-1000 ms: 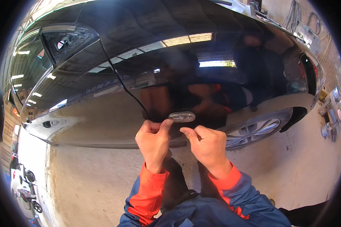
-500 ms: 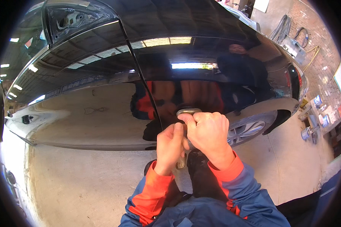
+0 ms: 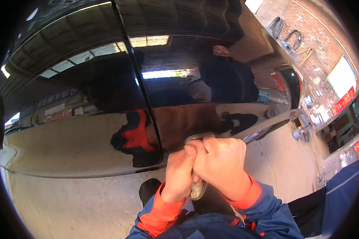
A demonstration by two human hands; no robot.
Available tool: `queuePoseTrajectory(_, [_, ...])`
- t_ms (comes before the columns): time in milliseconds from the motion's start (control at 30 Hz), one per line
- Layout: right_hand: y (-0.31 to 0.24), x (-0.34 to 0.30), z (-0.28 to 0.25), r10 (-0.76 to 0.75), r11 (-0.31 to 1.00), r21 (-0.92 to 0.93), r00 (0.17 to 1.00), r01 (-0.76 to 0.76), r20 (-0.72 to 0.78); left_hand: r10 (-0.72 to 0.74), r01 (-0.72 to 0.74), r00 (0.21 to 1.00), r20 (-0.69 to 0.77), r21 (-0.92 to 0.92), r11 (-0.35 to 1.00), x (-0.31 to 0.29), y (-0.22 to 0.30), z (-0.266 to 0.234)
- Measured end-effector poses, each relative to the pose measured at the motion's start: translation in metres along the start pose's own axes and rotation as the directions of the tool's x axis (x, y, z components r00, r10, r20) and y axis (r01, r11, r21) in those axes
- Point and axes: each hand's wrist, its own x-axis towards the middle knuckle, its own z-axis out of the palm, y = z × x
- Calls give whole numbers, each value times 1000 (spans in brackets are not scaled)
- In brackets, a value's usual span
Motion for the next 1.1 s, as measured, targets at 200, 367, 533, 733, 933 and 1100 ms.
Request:
queuePoseTrajectory(200, [8,-4,11,43,999,6,999,-43,12,-42,45,998,37,-78,996,5,-4,-10])
queuePoseTrajectory(367, [3,-6,11,12,995,102,997,-5,-75,40,-41,999,-16,-40,998,3,-8,-5])
queuePoseTrajectory(533, [4,-12,2,-72,996,-60,993,66,-98,54,-27,991,-125,208,978,-54,-39,-24])
queuePoseTrajectory(733, [9,-11,-19,-462,886,-134,873,444,-159,-65,209,905,-420,308,928,-127,-96,-71])
queuePoseTrajectory(933, [20,13,-17,-685,728,-132,721,673,-105,-61,227,874,-481,293,929,-147,-126,-87])
queuePoseTrajectory(1100, [29,25,-20,-785,609,-167,620,775,16,-1,202,857,-515,335,920,-154,-138,-93])
